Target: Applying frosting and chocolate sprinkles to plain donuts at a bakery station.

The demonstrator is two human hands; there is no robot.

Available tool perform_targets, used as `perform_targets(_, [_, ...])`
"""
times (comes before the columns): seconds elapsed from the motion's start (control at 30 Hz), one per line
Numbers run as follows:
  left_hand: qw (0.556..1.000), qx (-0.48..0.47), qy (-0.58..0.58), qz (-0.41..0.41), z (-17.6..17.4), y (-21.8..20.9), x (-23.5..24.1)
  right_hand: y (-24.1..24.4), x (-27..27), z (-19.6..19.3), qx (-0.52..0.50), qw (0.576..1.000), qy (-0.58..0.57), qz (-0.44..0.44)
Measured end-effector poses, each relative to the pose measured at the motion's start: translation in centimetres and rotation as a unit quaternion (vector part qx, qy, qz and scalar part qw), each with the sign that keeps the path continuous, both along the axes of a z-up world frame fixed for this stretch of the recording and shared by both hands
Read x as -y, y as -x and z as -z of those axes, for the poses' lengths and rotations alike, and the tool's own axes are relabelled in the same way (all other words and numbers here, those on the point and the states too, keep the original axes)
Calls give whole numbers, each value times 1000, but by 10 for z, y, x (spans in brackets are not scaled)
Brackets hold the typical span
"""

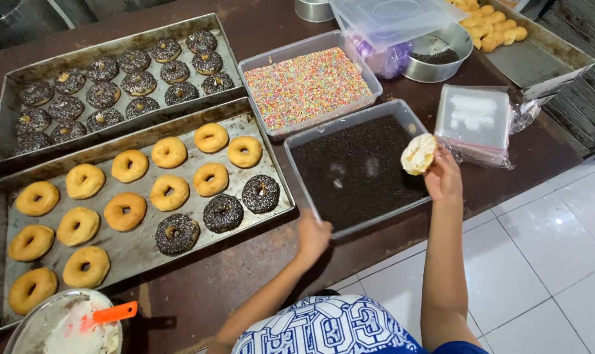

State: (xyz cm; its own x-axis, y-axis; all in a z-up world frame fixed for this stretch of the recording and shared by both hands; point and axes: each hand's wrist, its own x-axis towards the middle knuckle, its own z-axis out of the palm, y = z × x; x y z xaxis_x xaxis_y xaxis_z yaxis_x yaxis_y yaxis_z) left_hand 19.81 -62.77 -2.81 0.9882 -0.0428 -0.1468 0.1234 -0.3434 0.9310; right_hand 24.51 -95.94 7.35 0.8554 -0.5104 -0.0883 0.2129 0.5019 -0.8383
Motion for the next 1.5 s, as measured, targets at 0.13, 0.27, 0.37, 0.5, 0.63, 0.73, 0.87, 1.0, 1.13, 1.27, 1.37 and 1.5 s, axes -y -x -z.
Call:
perform_targets(0.13, [994, -29, 103, -22, -6, 16, 15, 13, 28, 13, 50, 999, -18, -10])
perform_targets(0.27, [963, -16, 259, -69, -1, 15, 0, 25, 24, 14, 121, 991, -30, -55])
perform_targets(0.37, [957, -18, 288, -40, -26, 17, -7, 16, 13, 15, 101, 992, -26, -70])
perform_targets(0.5, [938, -28, 340, -60, -16, 1, -16, 8, 0, 15, 72, 989, -52, -115])
perform_targets(0.63, [951, 3, 306, -42, -7, 14, -7, -3, -7, 23, 78, 984, -48, -151])
perform_targets(0.73, [952, -9, 302, -53, -17, 9, -16, -6, -16, 25, 65, 980, -51, -181])
perform_targets(0.87, [956, -71, 285, -28, -29, 7, -18, -23, -19, 35, 20, 979, -11, -201])
perform_targets(1.0, [932, -54, 355, -47, 20, 9, -19, -18, -42, 29, -71, 969, 123, -204])
perform_targets(1.13, [940, -48, 334, -36, 43, -2, -31, -23, -88, 13, -71, 935, 278, -208])
perform_targets(1.27, [928, -119, 352, -7, 54, -2, -53, -34, -128, 37, -82, 824, 500, -253])
perform_targets(1.37, [919, -142, 367, -33, 58, 13, -68, -37, -133, 50, -69, 736, 598, -309])
perform_targets(1.5, [906, -157, 383, -86, 50, 35, -104, -38, -140, 13, -40, 571, 736, -361])
